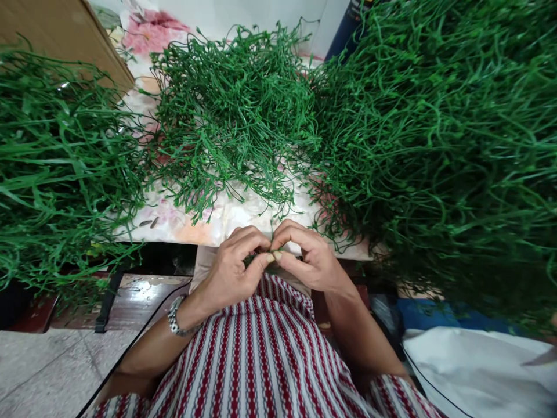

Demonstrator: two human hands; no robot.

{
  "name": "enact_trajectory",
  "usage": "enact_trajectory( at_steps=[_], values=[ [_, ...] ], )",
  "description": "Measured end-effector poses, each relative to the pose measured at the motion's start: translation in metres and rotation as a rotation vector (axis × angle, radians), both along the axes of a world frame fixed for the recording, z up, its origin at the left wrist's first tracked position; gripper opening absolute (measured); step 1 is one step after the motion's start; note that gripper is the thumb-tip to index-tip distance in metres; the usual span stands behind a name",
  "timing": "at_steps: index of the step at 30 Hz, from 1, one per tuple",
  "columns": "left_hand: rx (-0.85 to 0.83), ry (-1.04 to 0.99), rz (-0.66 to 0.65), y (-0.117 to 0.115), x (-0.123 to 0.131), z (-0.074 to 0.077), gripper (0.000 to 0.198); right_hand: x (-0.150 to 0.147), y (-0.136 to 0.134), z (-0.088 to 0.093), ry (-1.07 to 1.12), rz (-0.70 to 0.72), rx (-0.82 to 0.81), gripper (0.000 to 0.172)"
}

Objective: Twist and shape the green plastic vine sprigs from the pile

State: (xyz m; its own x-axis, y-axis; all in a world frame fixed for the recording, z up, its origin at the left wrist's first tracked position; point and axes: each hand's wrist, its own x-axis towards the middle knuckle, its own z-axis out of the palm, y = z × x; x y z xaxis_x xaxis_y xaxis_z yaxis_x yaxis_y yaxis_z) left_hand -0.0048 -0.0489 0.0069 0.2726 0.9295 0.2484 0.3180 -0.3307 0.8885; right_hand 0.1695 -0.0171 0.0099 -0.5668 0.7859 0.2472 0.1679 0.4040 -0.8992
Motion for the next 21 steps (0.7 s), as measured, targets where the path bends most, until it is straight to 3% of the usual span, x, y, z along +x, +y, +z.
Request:
enact_trajectory(
  at_steps=[6,10,17,21],
  values=[
    [0.159,0.276,-0.084,0.002,-0.004,-0.003,0.013,0.002,0.002,0.002,-0.129,0.065,0.01,0.004],
    [0.257,0.465,-0.056,0.002,-0.003,-0.003,0.017,0.004,0.001,0.004,-0.257,0.057,0.071,0.005],
    [0.19,0.407,-0.122,0.004,-0.009,-0.004,0.018,0.003,-0.008,0.008,-0.445,0.047,0.244,0.008],
    [0.234,0.459,-0.174,0.005,-0.013,-0.002,0.02,-0.001,-0.013,0.012,-0.603,0.047,0.34,0.009]
  ],
)
